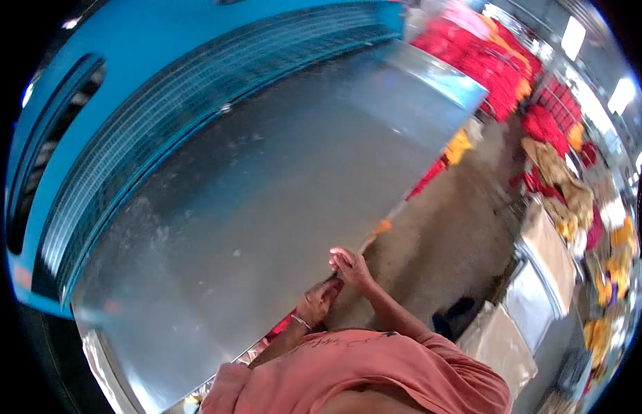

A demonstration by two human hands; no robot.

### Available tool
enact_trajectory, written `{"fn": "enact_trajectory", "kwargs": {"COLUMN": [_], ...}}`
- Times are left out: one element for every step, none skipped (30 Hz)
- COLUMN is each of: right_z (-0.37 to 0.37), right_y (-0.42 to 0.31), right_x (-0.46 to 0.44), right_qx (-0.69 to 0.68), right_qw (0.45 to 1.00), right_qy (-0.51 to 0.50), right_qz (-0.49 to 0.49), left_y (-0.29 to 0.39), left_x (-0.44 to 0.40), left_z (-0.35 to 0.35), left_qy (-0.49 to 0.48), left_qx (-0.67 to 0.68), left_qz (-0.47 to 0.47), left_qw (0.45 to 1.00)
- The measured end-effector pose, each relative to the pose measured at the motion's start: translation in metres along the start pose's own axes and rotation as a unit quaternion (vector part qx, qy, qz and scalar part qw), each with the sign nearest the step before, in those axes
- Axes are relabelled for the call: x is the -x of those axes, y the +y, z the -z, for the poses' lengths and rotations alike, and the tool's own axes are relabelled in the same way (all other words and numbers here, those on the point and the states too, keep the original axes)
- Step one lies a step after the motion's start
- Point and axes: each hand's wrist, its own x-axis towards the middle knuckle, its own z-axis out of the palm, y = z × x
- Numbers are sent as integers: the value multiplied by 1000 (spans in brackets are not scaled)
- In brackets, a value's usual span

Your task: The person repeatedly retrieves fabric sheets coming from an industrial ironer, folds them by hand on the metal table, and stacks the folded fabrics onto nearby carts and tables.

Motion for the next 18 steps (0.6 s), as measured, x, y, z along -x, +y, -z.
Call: {"fn": "enact_trajectory", "kwargs": {"right_z": [-15, -24, -31, -33, -35, -33, -32, -29, -25, -23, -22, -19, -19, -20, -19, -18, -18, -17], "right_y": [5, 9, 11, 12, 13, 9, 0, -9, -17, -24, -28, -30, -32, -32, -33, -34, -36, -41], "right_x": [-9, -17, -23, -27, -31, -35, -40, -43, -47, -49, -54, -58, -63, -67, -69, -72, -75, -76], "right_qx": [114, 227, 205, 185, 164, 79, 37, -4, -42, -96, -94, -93, -94, -83, -74, -65, -65, -66], "right_qw": [993, 970, 977, 982, 985, 993, 993, 989, 982, 976, 972, 968, 963, 961, 959, 957, 955, 952], "right_qy": [-10, -15, -28, -40, -50, -78, -83, -86, -88, -96, -100, -104, -108, -124, -139, -154, -171, -188], "right_qz": [40, 84, 53, 18, -19, -30, -73, -117, -162, -169, -189, -210, -229, -231, -234, -237, -235, -233], "left_y": [-13, -27, -47, -62, -76, -84, -92, -96, -100, -102, -102, -102, -102, -102, -101, -101, -101, -103], "left_x": [-9, -16, -18, -18, -16, -15, -13, -9, -6, -5, -6, -6, -8, -9, -9, -10, -10, -10], "left_z": [20, 36, 52, 69, 86, 105, 120, 129, 137, 140, 140, 138, 139, 140, 139, 137, 137, 137], "left_qy": [32, 63, 115, 163, 203, 241, 276, 276, 274, 271, 271, 270, 269, 271, 271, 271, 264, 258], "left_qx": [-16, -29, -103, -176, -205, -235, -264, -280, -294, -308, -315, -323, -333, -335, -338, -341, -345, -349], "left_qz": [32, 63, 66, 72, 82, 91, 98, 106, 113, 120, 122, 124, 126, 129, 132, 135, 138, 144], "left_qw": [999, 996, 986, 968, 954, 937, 919, 914, 909, 904, 901, 898, 895, 893, 891, 890, 890, 889]}}
